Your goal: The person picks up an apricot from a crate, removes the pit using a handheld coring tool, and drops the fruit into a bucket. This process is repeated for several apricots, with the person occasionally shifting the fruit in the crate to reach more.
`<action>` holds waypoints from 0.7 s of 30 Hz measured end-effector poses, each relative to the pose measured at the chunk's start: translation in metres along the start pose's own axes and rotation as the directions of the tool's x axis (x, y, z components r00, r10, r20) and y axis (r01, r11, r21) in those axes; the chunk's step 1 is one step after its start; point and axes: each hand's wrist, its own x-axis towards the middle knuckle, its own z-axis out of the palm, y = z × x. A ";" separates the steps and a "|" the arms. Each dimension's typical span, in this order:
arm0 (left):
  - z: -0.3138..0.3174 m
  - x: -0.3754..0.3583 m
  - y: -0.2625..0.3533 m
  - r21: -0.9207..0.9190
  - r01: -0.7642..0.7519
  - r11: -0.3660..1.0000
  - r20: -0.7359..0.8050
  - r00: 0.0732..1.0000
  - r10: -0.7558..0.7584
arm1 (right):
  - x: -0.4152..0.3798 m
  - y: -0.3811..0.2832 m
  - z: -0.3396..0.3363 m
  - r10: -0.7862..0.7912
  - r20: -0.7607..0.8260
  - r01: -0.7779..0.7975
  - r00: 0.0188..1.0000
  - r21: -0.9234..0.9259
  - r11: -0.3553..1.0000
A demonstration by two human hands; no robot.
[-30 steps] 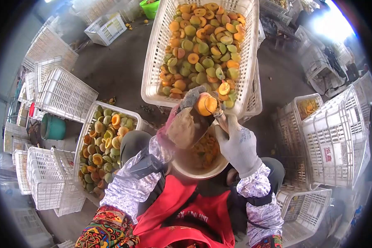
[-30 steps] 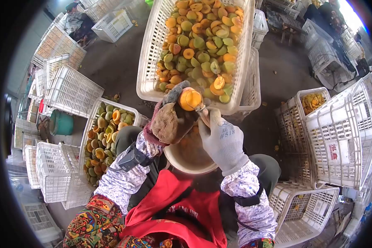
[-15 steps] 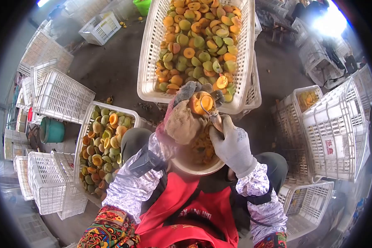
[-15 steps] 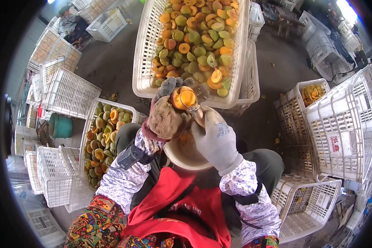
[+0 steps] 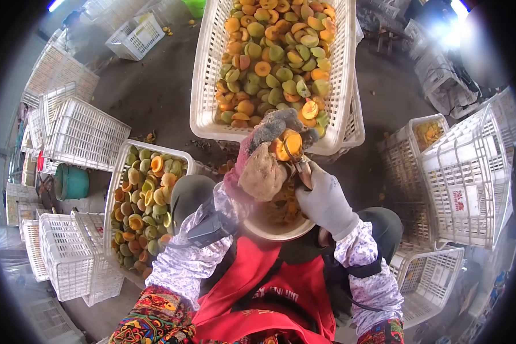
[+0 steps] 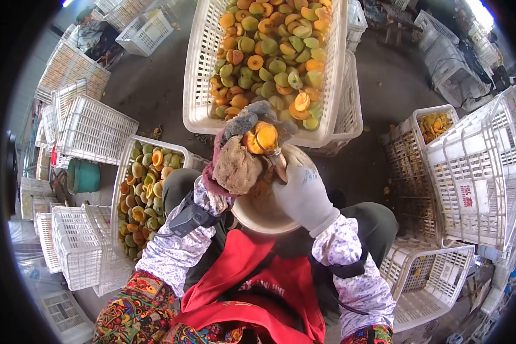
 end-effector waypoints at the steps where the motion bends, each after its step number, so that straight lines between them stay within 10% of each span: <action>1: -0.004 0.002 -0.001 -0.002 -0.003 1.000 0.001 1.000 0.003 | 0.000 0.001 -0.003 0.002 0.056 -0.002 0.998 -0.001 1.000; 2: -0.010 0.014 0.013 -0.548 0.310 0.777 0.192 0.951 -0.244 | -0.001 0.003 -0.005 0.003 0.055 -0.003 0.998 0.000 1.000; 3: -0.015 0.024 0.024 -0.811 0.546 0.210 0.473 0.823 -0.315 | -0.003 0.004 -0.007 -0.013 0.013 0.014 1.000 -0.089 0.996; 6: -0.022 0.032 0.031 -0.698 0.708 0.110 0.532 0.615 -0.582 | -0.009 0.004 -0.007 -0.065 -0.018 0.057 0.998 -0.286 0.957; 7: -0.014 0.013 0.003 -0.597 0.528 0.604 0.127 0.806 -0.579 | -0.009 0.005 -0.005 -0.053 -0.016 0.046 0.998 -0.315 0.948; 10: -0.011 0.006 -0.016 -0.371 0.329 0.868 0.189 0.942 -0.276 | -0.004 0.008 0.003 0.072 -0.011 -0.071 0.997 -0.376 0.924; 11: -0.009 0.013 -0.010 -0.293 0.550 0.782 0.230 0.835 -0.500 | -0.004 0.008 0.005 0.088 -0.017 -0.089 0.996 -0.345 0.935; 14: -0.006 0.016 -0.003 -0.563 0.611 0.556 0.336 0.784 -0.522 | -0.007 0.008 0.007 0.111 -0.004 -0.109 0.994 -0.215 0.971; 16: -0.005 0.013 0.002 -0.430 0.519 0.739 0.290 0.854 -0.431 | -0.008 0.022 0.018 0.101 0.112 -0.091 0.989 -0.092 0.992; 18: -0.006 0.011 0.012 0.031 -0.094 0.995 0.261 0.962 0.083 | -0.012 0.004 0.006 0.055 0.096 -0.059 0.994 0.039 0.997; 21: -0.002 0.012 -0.002 -0.425 0.275 0.863 0.251 0.951 -0.179 | -0.008 -0.013 -0.010 0.207 0.367 -0.328 0.907 0.307 0.894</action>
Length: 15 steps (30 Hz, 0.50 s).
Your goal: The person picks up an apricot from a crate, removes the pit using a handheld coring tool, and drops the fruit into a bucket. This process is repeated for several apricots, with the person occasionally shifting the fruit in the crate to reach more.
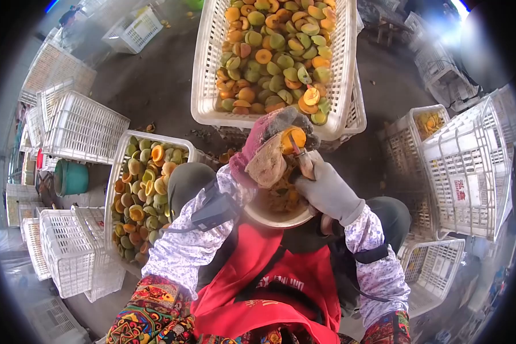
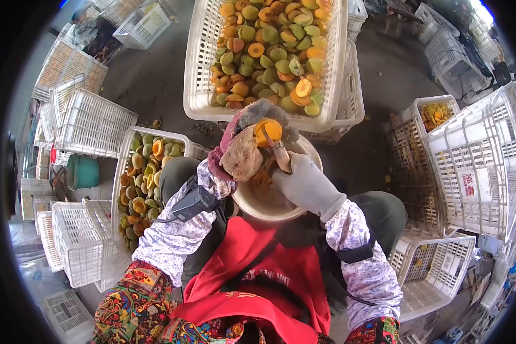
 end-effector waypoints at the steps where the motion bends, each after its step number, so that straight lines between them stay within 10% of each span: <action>1: -0.003 0.001 -0.001 0.003 -0.003 1.000 -0.003 1.000 0.003 | 0.001 -0.001 -0.002 0.071 0.006 -0.071 0.997 -0.027 0.997; 3: 0.007 0.012 0.026 0.036 0.107 0.994 0.096 0.989 -0.110 | 0.003 0.009 -0.005 0.139 0.006 -0.139 0.990 -0.054 0.989; 4: 0.012 0.009 0.028 0.035 0.108 0.994 0.095 0.989 -0.111 | 0.007 0.026 -0.003 -0.093 -0.106 0.056 0.990 -0.306 0.950; 6: 0.021 -0.004 0.029 -0.439 0.247 0.864 -0.232 0.897 -0.375 | 0.008 0.033 0.002 -0.335 -0.154 0.202 0.930 -0.548 0.812; 7: 0.024 -0.004 0.030 -0.439 0.255 0.861 -0.233 0.894 -0.384 | 0.010 0.035 0.009 -0.300 -0.224 0.168 0.927 -0.468 0.868; 9: 0.031 0.001 0.028 0.191 0.121 0.974 -0.273 0.960 -0.065 | 0.011 0.032 0.018 -0.257 -0.286 0.135 0.923 -0.384 0.913; 10: 0.022 0.007 0.016 0.500 -0.245 0.830 -0.027 0.954 0.298 | 0.011 0.029 0.019 -0.259 -0.261 0.190 0.930 -0.261 0.946; 11: 0.020 0.011 0.016 0.497 -0.250 0.831 -0.025 0.953 0.302 | 0.010 0.023 0.019 -0.266 -0.238 0.240 0.934 -0.134 0.962; 13: 0.016 0.012 0.018 -0.071 0.284 0.956 -0.244 0.925 -0.293 | 0.002 0.007 0.014 -0.298 -0.208 0.303 0.932 -0.007 0.953; 15: 0.006 0.003 0.007 0.004 0.124 0.992 -0.103 0.987 -0.123 | -0.004 -0.002 0.005 0.018 0.074 -0.035 0.997 0.234 0.972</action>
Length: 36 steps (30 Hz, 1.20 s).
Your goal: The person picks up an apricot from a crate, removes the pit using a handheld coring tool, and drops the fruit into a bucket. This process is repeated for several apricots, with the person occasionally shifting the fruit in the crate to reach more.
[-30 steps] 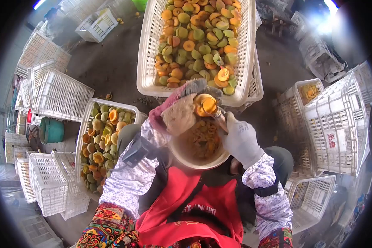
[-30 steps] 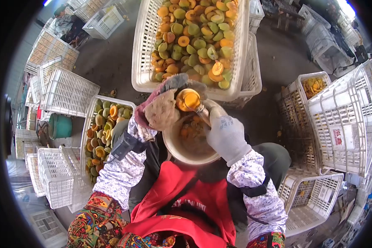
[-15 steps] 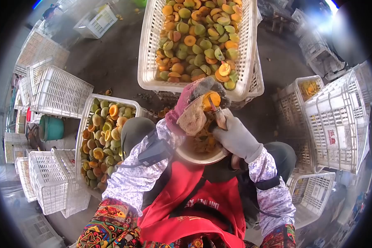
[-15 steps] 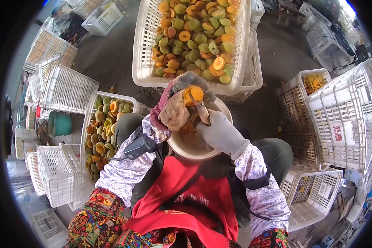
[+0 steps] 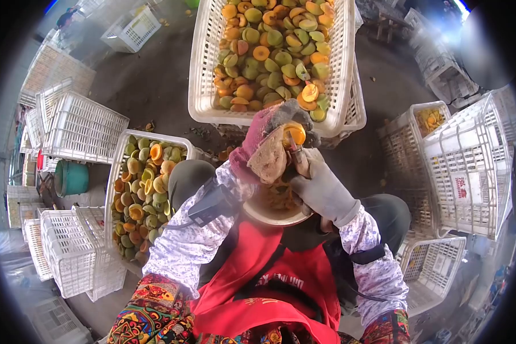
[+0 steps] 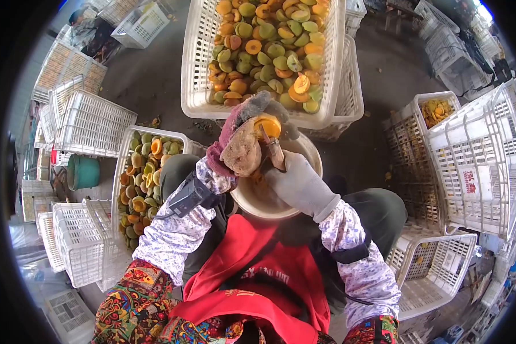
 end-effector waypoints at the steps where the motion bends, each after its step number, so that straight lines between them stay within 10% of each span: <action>1: -0.005 -0.004 -0.008 0.030 -0.179 0.983 0.152 0.973 0.173 | -0.001 -0.002 -0.001 0.000 0.000 0.000 1.000 0.003 1.000; 4: 0.009 -0.011 0.004 -0.443 0.037 0.896 0.124 0.992 0.020 | -0.005 -0.003 -0.005 0.068 0.086 -0.079 0.994 0.130 0.988; 8: -0.007 0.004 -0.012 -0.558 0.268 0.785 0.354 0.933 -0.068 | -0.005 0.000 -0.014 0.051 0.247 -0.081 0.968 0.114 0.990; 12: 0.009 -0.006 0.002 -0.629 0.293 0.720 0.331 0.939 -0.093 | -0.003 0.002 -0.021 0.102 0.309 -0.121 0.946 0.041 0.992; 14: 0.026 -0.014 0.015 -0.652 0.052 0.756 0.113 0.993 0.030 | 0.001 0.009 -0.018 0.130 0.309 -0.128 0.942 -0.028 0.991; 16: 0.003 -0.010 -0.004 -0.443 0.057 0.895 -0.021 0.997 -0.074 | 0.008 0.030 0.003 -0.417 -0.135 0.368 0.899 -0.285 0.885; 18: 0.006 -0.017 -0.008 0.039 -0.037 0.999 -0.158 0.986 0.043 | 0.002 0.020 0.004 -0.342 -0.116 0.284 0.932 -0.349 0.893; 20: 0.006 -0.020 -0.009 -0.051 -0.092 0.994 -0.207 0.975 0.080 | 0.002 0.028 0.002 -0.523 -0.077 0.414 0.849 -0.517 0.749; 22: 0.005 -0.025 0.000 -0.435 -0.070 0.898 0.066 0.992 0.109 | 0.005 0.037 0.004 -0.580 -0.102 0.422 0.808 -0.586 0.691; 24: 0.004 -0.027 0.005 -0.269 -0.017 0.963 -0.054 0.999 0.003 | 0.005 0.037 0.005 -0.646 -0.119 0.429 0.754 -0.656 0.621; 25: 0.004 -0.030 0.007 0.279 -0.080 0.957 -0.066 0.993 0.102 | 0.003 0.036 0.004 -0.621 -0.103 0.369 0.777 -0.724 0.582; 26: 0.008 -0.033 0.012 0.743 -0.108 0.661 -0.029 0.981 0.193 | 0.001 0.036 0.003 -0.593 -0.090 0.308 0.800 -0.786 0.536; 27: 0.010 -0.037 0.011 0.745 -0.109 0.659 -0.032 0.980 0.198 | -0.001 0.037 0.002 -0.595 -0.085 0.313 0.799 -0.787 0.532; 28: 0.014 -0.039 0.007 0.251 -0.092 0.964 -0.102 0.987 0.121 | -0.003 0.039 0.001 -0.584 -0.073 0.299 0.809 -0.804 0.514; 29: 0.018 -0.041 0.007 -0.327 -0.057 0.943 -0.113 0.993 0.020 | -0.005 0.038 0.000 -0.573 -0.063 0.285 0.817 -0.820 0.496; 36: -0.017 -0.028 0.057 -0.386 -0.156 0.910 -0.271 0.961 0.049 | -0.024 0.044 -0.008 -0.490 0.035 0.234 0.871 -0.907 0.351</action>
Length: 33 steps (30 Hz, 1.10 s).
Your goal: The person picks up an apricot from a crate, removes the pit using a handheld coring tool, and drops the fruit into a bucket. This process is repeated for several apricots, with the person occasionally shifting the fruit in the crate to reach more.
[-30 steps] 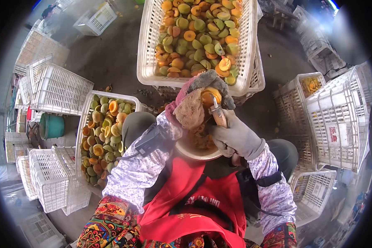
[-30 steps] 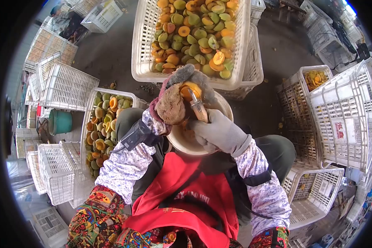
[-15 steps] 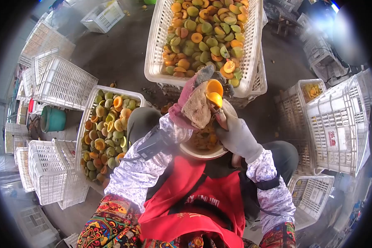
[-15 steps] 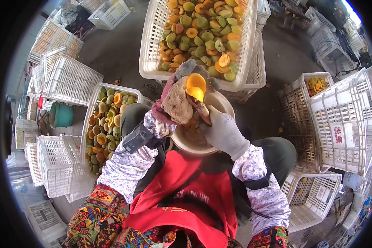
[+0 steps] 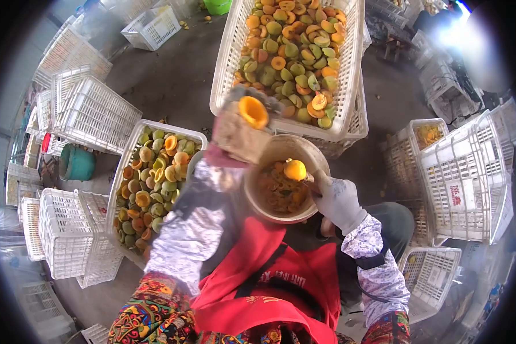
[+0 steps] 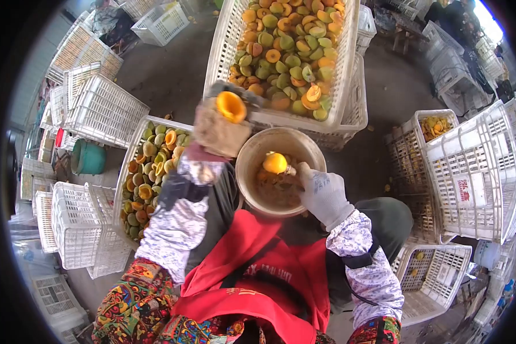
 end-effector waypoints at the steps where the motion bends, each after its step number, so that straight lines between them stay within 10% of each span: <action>1: -0.007 -0.004 0.017 0.021 -0.026 0.999 -0.011 1.000 0.026 | 0.001 0.002 -0.001 0.138 0.100 -0.136 0.985 -0.030 0.990; 5: -0.060 -0.044 0.087 0.393 -0.040 0.919 -0.131 0.986 0.099 | -0.003 0.003 -0.009 0.266 0.334 -0.303 0.905 0.064 0.951; 8: -0.130 -0.094 0.130 0.705 0.219 0.675 -0.363 0.928 0.078 | -0.014 0.016 0.011 0.168 0.300 -0.203 0.939 0.092 0.975; 14: -0.238 -0.172 0.154 0.694 0.720 0.021 -0.719 0.694 -0.041 | -0.012 0.018 0.005 0.225 0.479 -0.370 0.849 0.233 0.900; 16: -0.165 -0.166 0.145 0.584 0.316 -0.748 -0.238 0.947 0.213 | -0.011 0.013 -0.006 0.271 0.542 -0.514 0.795 0.366 0.776; 23: 0.003 -0.073 0.071 0.942 -0.326 -0.073 0.317 0.942 -0.110 | -0.002 -0.010 -0.032 0.216 0.603 -0.564 0.768 0.477 0.674; 25: 0.031 -0.058 0.029 0.931 -0.080 0.356 0.195 0.934 -0.299 | -0.008 -0.002 -0.016 0.112 0.427 -0.328 0.897 0.477 0.815; 28: 0.027 -0.049 -0.013 0.979 -0.181 0.091 0.201 0.920 -0.337 | -0.014 0.005 -0.010 0.059 0.299 -0.181 0.953 0.401 0.898; 33: 0.017 -0.037 -0.039 0.982 0.046 0.184 0.062 0.840 -0.540 | -0.018 0.004 0.003 0.086 0.321 -0.127 0.943 0.110 0.986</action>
